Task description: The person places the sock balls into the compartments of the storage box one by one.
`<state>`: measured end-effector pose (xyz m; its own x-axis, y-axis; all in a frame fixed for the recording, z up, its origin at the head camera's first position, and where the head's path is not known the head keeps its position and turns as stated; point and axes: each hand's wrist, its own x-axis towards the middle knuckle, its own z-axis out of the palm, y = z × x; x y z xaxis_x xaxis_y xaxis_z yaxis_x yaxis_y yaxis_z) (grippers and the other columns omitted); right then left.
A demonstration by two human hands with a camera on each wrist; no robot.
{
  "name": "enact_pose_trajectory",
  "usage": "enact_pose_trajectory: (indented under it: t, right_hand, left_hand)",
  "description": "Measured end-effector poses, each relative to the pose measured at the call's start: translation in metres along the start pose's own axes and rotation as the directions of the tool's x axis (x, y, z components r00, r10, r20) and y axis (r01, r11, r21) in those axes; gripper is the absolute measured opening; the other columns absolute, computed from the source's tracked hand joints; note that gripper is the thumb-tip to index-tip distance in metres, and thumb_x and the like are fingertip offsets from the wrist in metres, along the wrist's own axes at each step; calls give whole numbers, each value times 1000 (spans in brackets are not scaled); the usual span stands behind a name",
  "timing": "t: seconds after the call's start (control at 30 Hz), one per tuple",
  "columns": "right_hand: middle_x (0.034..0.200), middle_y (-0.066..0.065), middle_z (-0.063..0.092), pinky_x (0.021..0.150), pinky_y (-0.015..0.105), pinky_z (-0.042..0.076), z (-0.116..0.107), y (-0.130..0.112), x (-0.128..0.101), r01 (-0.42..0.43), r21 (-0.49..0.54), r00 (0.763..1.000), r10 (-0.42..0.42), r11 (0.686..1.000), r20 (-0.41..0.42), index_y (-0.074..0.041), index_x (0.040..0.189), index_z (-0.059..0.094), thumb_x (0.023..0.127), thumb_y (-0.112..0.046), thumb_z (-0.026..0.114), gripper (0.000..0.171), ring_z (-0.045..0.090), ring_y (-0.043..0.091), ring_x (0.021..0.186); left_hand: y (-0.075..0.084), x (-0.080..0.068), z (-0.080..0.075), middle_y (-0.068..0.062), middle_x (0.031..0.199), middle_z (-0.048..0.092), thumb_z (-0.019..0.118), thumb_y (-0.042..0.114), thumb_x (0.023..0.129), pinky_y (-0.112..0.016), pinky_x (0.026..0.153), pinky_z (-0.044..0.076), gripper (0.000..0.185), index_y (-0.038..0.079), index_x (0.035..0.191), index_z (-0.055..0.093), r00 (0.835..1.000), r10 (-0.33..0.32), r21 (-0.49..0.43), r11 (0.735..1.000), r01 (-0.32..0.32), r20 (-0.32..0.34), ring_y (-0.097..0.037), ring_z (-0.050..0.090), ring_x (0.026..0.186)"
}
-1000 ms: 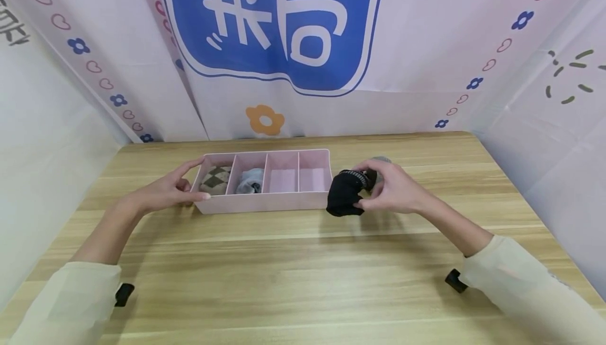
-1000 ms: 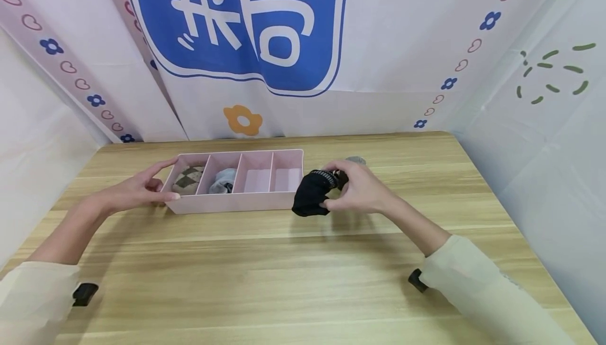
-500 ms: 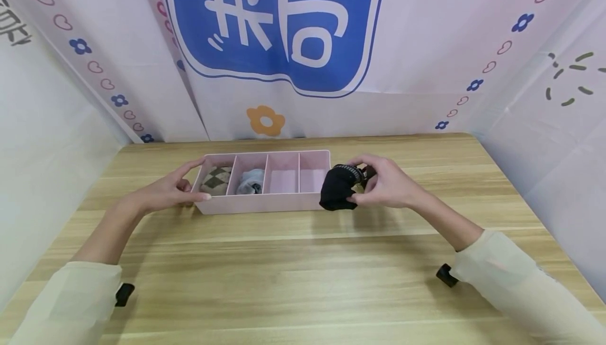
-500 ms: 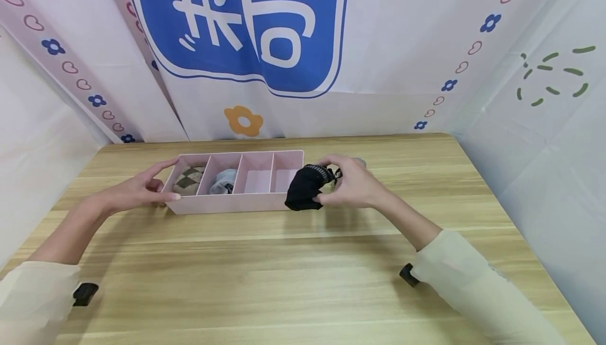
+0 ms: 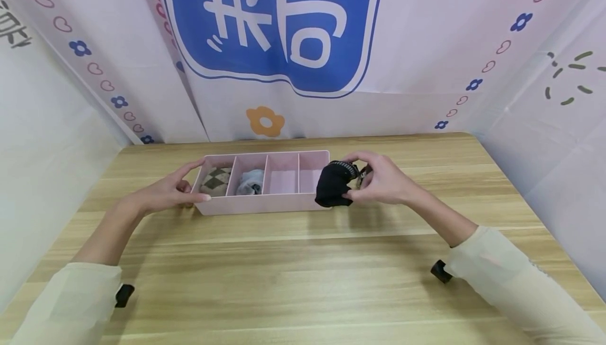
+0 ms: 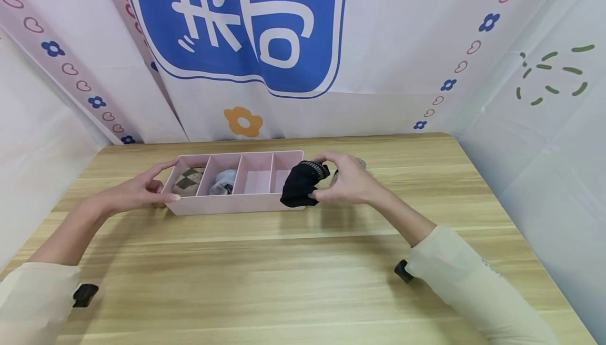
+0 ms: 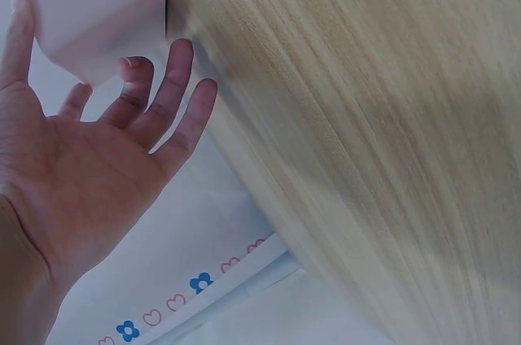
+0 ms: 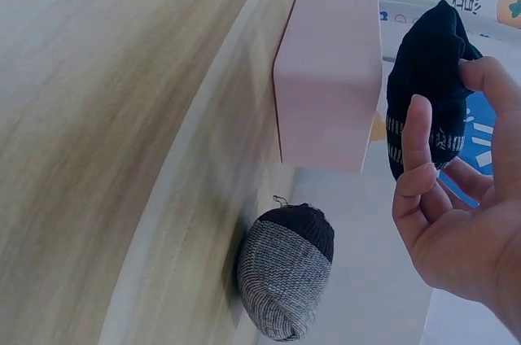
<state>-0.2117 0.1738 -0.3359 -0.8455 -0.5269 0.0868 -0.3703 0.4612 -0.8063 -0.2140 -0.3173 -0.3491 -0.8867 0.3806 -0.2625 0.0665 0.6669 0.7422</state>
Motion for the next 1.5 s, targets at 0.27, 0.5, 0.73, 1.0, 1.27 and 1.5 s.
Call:
enact_pose_trajectory:
  t: [0.27, 0.5, 0.73, 1.0, 1.27, 1.5]
  right_hand:
    - [70, 11, 72, 55, 31, 52, 1, -3, 5, 9, 31, 1000, -9, 999, -2, -3, 135, 59, 75, -6, 85, 65, 70, 40, 62]
    - [112, 20, 71, 55, 31, 54, 3, -7, 11, 9, 75, 1000, -9, 997, -5, -3, 136, 59, 75, -5, 84, 65, 72, 37, 62]
    - [136, 17, 60, 57, 31, 54, 6, -11, 16, 9, 56, 1000, -8, 998, -13, -6, 137, 60, 75, -7, 85, 67, 72, 33, 64]
    - [144, 17, 53, 57, 30, 54, 10, -15, 24, 13, 84, 1000, -13, 996, 2, -4, 139, 59, 76, -6, 86, 68, 71, 41, 66]
    - [145, 15, 53, 60, 31, 55, 13, -18, 33, 2, 83, 1000, -3, 997, 5, -6, 138, 59, 77, -9, 87, 67, 72, 31, 64]
    - [121, 17, 68, 60, 33, 54, 15, -20, 42, -16, 104, 1000, 15, 994, 10, -9, 138, 59, 78, -8, 86, 66, 72, 31, 64]
  left_hand:
    - [-1, 0, 0, -3, 77, 49, 72, 22, 96, -32, 65, 43, 100, 12, 167, 2, 1000, -6, -11, 1000, 6, 7, -18, 48, 70]
    - [1, -1, -1, -4, 77, 49, 72, 22, 97, -33, 65, 43, 100, 12, 167, 2, 1000, -13, -13, 1000, 13, 13, -19, 48, 71]
    - [0, -1, -1, -4, 77, 49, 72, 22, 96, -32, 65, 44, 101, 13, 167, 1, 1000, -13, -19, 1000, 13, 15, -19, 49, 71]
    - [-1, -1, -1, -3, 77, 49, 72, 23, 97, -32, 64, 43, 101, 13, 167, 1, 1000, -15, -23, 1000, 16, 14, -19, 48, 70]
    - [-1, -1, -1, -4, 76, 50, 72, 24, 97, -32, 64, 43, 101, 14, 167, 1, 1000, -15, -14, 1000, 15, 14, -19, 49, 70]
    - [-1, 0, -1, -6, 77, 52, 72, 24, 97, -33, 66, 44, 101, 15, 168, 0, 999, -31, -2, 1000, 31, 17, -20, 51, 71]
